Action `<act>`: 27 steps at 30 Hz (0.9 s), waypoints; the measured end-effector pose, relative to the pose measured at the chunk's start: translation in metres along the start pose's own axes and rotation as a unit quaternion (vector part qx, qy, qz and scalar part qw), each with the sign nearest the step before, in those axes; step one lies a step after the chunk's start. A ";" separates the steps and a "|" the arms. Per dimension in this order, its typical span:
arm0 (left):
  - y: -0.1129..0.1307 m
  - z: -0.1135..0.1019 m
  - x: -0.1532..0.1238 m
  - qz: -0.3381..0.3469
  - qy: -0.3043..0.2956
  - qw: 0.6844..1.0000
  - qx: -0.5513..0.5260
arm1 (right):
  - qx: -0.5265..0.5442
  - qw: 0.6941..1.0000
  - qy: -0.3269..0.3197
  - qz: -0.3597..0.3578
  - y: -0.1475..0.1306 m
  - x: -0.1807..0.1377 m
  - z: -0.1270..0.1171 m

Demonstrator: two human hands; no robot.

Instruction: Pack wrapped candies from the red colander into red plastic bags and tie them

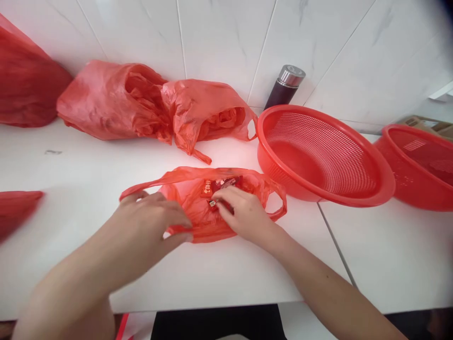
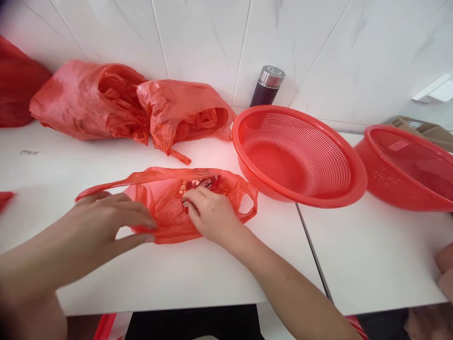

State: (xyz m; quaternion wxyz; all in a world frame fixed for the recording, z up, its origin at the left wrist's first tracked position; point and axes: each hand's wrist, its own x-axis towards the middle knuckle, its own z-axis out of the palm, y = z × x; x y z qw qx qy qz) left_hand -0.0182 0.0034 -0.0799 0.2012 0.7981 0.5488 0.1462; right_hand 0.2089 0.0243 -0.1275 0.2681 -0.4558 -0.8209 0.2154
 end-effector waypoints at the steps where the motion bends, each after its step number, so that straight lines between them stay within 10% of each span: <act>1: 0.003 0.002 -0.013 0.003 -0.023 0.999 0.037 | -0.025 0.999 -0.038 -0.010 -0.003 -0.002 0.002; 9: 0.006 0.028 -0.082 -0.009 -0.022 0.996 0.084 | -0.094 0.989 -0.110 0.024 -0.019 -0.013 -0.002; 13: 0.019 0.019 -0.089 -0.043 0.150 0.988 -0.002 | -0.013 0.997 0.048 -0.053 -0.028 -0.016 -0.029; 17: 0.009 0.014 -0.079 -0.214 0.350 0.912 -0.020 | -0.064 0.974 0.218 -0.019 -0.021 -0.032 -0.052; 22: -0.021 0.022 -0.058 -0.317 0.199 0.893 -0.248 | -0.120 0.978 0.161 0.063 0.006 -0.045 -0.048; 27: -0.019 0.011 -0.031 -0.253 0.268 0.788 -0.494 | 0.023 0.980 0.119 0.160 0.009 -0.025 -0.047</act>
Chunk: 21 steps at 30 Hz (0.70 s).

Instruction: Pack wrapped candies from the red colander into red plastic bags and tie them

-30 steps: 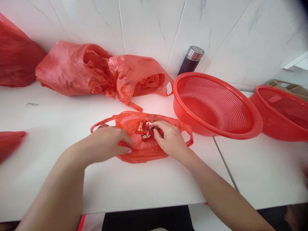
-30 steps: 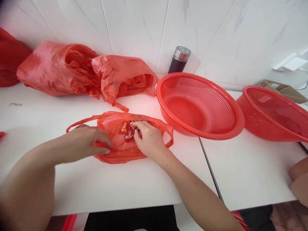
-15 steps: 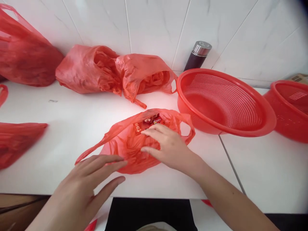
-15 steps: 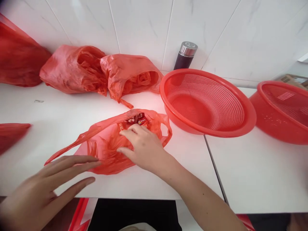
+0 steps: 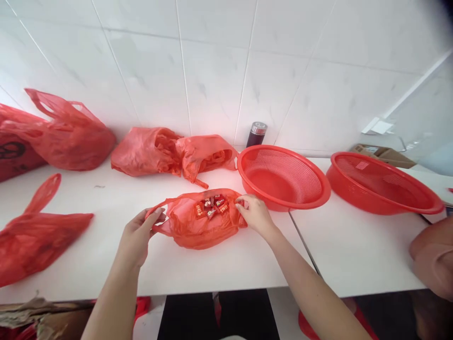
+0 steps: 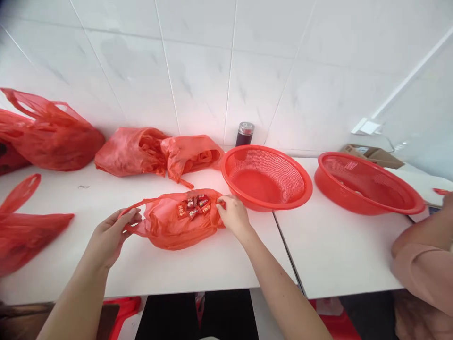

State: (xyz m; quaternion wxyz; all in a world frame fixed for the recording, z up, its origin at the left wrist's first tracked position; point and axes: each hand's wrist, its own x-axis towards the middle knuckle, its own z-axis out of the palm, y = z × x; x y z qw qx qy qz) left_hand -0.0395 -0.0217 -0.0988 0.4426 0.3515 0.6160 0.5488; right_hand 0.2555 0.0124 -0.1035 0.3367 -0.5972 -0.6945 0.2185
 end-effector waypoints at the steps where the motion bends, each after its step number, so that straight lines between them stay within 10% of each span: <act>1: 0.009 0.005 0.003 0.015 -0.003 0.999 -0.033 | 0.022 1.000 -0.016 -0.001 -0.006 0.005 -0.002; 5: 0.062 0.022 0.013 0.105 -0.023 0.985 -0.136 | 0.082 0.995 -0.009 -0.052 -0.039 0.028 -0.035; 9: 0.109 0.024 0.007 0.243 0.050 0.944 -0.219 | 0.241 0.957 0.141 -0.078 -0.071 0.047 -0.089; 14: 0.109 0.021 -0.012 0.196 0.000 0.955 -0.223 | 0.256 0.965 -0.027 -0.056 -0.090 0.039 -0.125; 21: 0.112 0.029 -0.018 0.271 0.046 0.955 -0.111 | 0.179 0.978 0.007 -0.110 -0.099 0.034 -0.140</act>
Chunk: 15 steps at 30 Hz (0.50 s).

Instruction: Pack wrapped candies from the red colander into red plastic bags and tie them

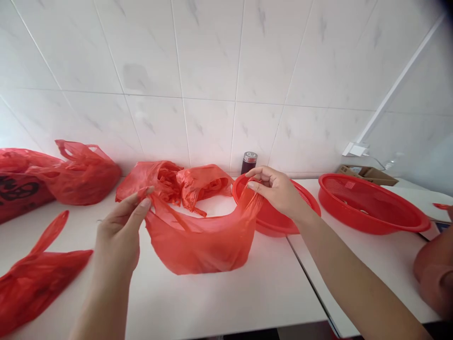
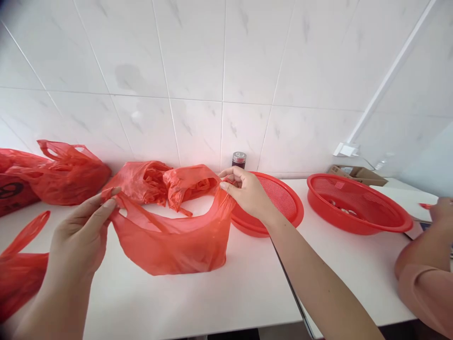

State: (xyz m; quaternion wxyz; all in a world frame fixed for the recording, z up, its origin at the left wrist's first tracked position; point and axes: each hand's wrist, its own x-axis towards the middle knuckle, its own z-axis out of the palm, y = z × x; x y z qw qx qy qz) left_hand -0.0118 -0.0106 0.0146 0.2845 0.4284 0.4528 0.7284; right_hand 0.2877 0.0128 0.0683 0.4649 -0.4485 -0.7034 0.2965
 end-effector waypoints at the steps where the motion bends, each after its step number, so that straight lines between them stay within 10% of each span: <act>1: 0.005 0.003 0.002 0.017 -0.010 1.000 0.020 | -0.008 1.000 0.004 -0.008 -0.003 0.002 -0.003; 5: 0.023 0.020 0.012 -0.026 -0.187 0.982 -0.025 | -0.044 0.998 -0.021 -0.033 -0.020 0.013 -0.009; 10: 0.032 0.053 0.020 -0.141 -0.457 0.866 0.145 | -0.053 0.991 -0.104 -0.072 -0.047 0.031 0.020; 15: 0.030 0.083 0.018 -0.156 -0.494 0.836 0.179 | 0.023 0.981 -0.146 -0.123 -0.060 0.041 0.057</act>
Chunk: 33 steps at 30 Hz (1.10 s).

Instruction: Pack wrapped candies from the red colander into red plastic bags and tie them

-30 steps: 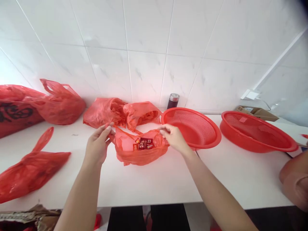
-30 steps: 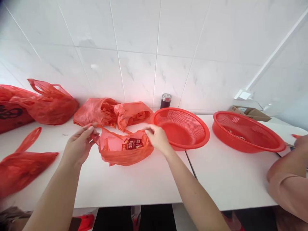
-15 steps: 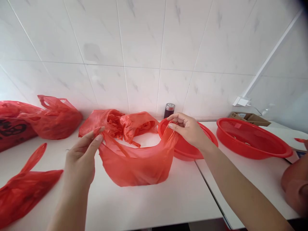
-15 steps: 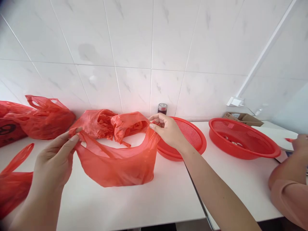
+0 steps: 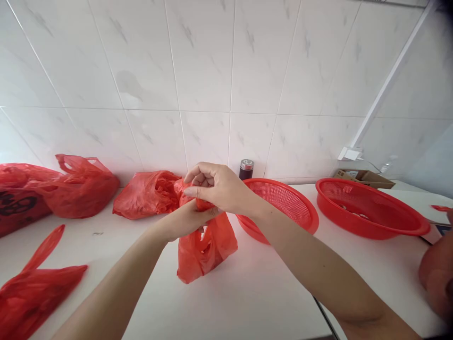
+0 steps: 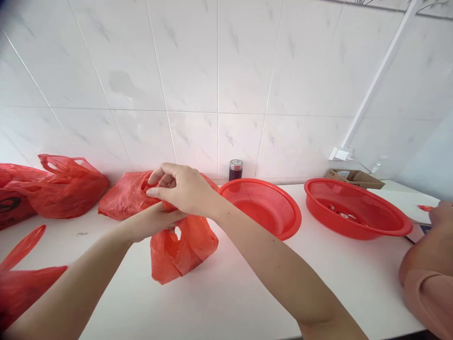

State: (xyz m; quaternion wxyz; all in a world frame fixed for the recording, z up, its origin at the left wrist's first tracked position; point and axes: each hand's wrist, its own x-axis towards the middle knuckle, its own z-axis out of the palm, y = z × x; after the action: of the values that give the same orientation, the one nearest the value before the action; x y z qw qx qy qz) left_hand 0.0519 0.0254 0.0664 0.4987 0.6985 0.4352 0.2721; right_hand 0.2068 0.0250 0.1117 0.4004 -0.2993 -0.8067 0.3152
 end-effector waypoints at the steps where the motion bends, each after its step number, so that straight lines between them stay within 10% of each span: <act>1: 0.000 0.001 0.002 -0.004 0.010 1.000 -0.013 | 0.009 1.000 0.014 -0.007 0.003 0.000 0.002; 8: -0.018 -0.008 0.004 -0.033 0.032 0.989 -0.141 | 0.033 0.997 0.002 0.074 0.053 -0.029 -0.001; 12: -0.024 -0.010 0.001 0.014 -0.020 0.988 -0.151 | 0.054 0.995 0.072 0.049 0.037 -0.058 0.009; 19: -0.021 -0.020 -0.015 0.057 -0.069 0.996 0.027 | 0.066 0.994 0.074 0.053 0.038 -0.062 0.028; 28: -0.050 0.005 0.006 0.197 0.229 0.923 0.237 | 0.252 0.957 0.052 0.132 0.095 -0.051 0.060; 33: -0.047 0.005 0.003 0.246 0.086 0.950 0.171 | 0.239 0.960 0.068 0.127 0.088 -0.065 0.049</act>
State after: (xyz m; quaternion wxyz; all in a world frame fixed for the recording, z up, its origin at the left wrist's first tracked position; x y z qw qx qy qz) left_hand 0.0411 0.0316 0.0204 0.2505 0.8325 0.3310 0.3669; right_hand 0.2182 0.0189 -0.0076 0.4705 -0.3159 -0.6344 0.5258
